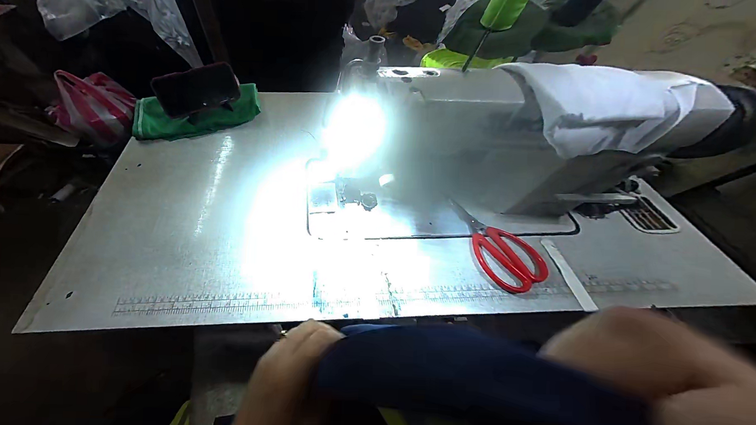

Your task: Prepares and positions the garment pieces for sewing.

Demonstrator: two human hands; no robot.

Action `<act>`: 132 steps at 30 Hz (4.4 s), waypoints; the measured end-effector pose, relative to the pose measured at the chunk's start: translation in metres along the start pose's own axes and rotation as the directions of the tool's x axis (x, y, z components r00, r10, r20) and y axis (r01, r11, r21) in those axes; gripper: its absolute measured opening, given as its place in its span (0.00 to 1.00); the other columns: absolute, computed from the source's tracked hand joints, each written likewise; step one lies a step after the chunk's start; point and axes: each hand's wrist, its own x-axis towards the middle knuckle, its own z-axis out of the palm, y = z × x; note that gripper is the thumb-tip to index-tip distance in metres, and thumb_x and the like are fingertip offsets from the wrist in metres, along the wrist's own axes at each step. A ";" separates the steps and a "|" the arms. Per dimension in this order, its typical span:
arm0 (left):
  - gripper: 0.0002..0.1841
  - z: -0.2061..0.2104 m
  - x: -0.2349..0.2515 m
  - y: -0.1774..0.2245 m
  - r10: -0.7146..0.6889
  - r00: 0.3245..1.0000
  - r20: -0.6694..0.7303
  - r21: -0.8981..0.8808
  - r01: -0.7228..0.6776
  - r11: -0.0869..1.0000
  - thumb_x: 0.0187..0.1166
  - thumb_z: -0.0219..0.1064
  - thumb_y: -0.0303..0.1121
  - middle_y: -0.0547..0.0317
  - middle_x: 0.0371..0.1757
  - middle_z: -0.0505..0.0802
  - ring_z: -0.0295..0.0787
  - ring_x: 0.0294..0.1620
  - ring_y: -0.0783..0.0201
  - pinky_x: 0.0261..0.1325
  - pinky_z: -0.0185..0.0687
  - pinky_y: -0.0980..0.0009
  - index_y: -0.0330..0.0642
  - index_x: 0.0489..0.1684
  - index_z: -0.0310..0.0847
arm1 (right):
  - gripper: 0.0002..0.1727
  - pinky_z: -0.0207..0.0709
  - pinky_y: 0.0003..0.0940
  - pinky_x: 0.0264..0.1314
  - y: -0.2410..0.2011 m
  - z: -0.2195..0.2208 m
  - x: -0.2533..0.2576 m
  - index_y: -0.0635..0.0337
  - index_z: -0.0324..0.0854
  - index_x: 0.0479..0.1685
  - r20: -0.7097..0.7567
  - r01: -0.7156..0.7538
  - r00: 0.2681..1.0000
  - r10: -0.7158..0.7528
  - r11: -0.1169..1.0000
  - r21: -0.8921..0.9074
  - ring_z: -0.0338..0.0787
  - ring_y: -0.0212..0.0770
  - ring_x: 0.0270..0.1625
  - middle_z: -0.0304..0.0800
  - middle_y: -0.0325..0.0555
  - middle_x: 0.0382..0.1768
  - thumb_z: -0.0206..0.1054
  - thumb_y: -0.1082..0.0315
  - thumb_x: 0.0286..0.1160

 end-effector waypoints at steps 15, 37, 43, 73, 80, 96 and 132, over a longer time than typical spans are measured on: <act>0.20 -0.136 0.099 -0.076 -0.172 0.985 -0.005 0.722 0.123 0.681 0.82 0.69 0.32 0.31 0.68 0.83 0.81 0.67 0.28 0.65 0.76 0.29 0.36 0.71 0.80 | 0.06 0.87 0.58 0.44 0.188 0.024 0.008 0.61 0.88 0.49 0.030 -0.180 0.957 0.288 0.673 -0.717 0.92 0.57 0.46 0.88 0.56 0.45 0.70 0.73 0.78; 0.40 -0.088 -0.001 -0.124 -0.170 0.985 0.001 0.766 0.108 0.633 0.84 0.35 0.69 0.50 0.92 0.67 0.56 0.93 0.40 0.83 0.41 0.21 0.60 0.91 0.65 | 0.46 0.46 0.76 0.88 0.207 0.013 -0.068 0.46 0.68 0.89 0.333 0.091 0.873 0.357 0.552 -0.829 0.58 0.55 0.94 0.62 0.49 0.91 0.26 0.30 0.86; 0.40 -0.099 0.001 -0.101 -0.271 0.952 0.139 0.661 0.114 0.742 0.86 0.47 0.64 0.36 0.92 0.60 0.49 0.92 0.28 0.83 0.31 0.19 0.49 0.93 0.60 | 0.36 0.57 0.68 0.88 0.206 -0.007 -0.039 0.50 0.75 0.84 0.349 0.066 0.857 0.379 0.591 -0.804 0.67 0.50 0.90 0.69 0.48 0.87 0.41 0.39 0.89; 0.17 -0.008 -0.008 -0.070 0.074 0.997 0.008 0.532 -0.067 0.844 0.89 0.57 0.46 0.65 0.68 0.92 0.81 0.75 0.62 0.81 0.67 0.60 0.55 0.64 0.88 | 0.24 0.82 0.47 0.26 0.159 0.007 0.010 0.58 0.75 0.74 0.022 -0.370 0.836 0.549 0.593 -0.715 0.86 0.43 0.29 0.87 0.48 0.40 0.49 0.56 0.88; 0.17 0.001 -0.016 -0.088 0.120 0.991 -0.063 0.512 -0.071 0.856 0.89 0.56 0.47 0.69 0.67 0.92 0.79 0.76 0.65 0.81 0.63 0.64 0.57 0.64 0.87 | 0.20 0.80 0.28 0.25 0.132 0.112 -0.035 0.56 0.86 0.66 0.235 -0.189 0.854 0.464 0.698 -0.691 0.86 0.36 0.30 0.87 0.42 0.37 0.60 0.62 0.81; 0.17 0.002 -0.016 -0.089 0.116 0.990 -0.077 0.497 -0.062 0.865 0.88 0.58 0.47 0.71 0.67 0.92 0.80 0.75 0.67 0.82 0.62 0.65 0.58 0.65 0.88 | 0.17 0.76 0.25 0.21 0.140 0.128 -0.036 0.54 0.91 0.60 0.191 -0.080 0.900 0.391 0.580 -0.811 0.85 0.35 0.27 0.85 0.43 0.37 0.62 0.61 0.80; 0.34 0.029 0.047 -0.058 -0.139 0.987 -0.076 0.520 0.158 0.839 0.83 0.51 0.63 0.52 0.87 0.75 0.65 0.89 0.45 0.87 0.55 0.36 0.52 0.81 0.78 | 0.21 0.83 0.35 0.22 0.129 0.053 -0.073 0.50 0.88 0.66 0.007 -0.299 0.870 0.493 0.539 -0.787 0.89 0.39 0.28 0.88 0.45 0.42 0.60 0.61 0.78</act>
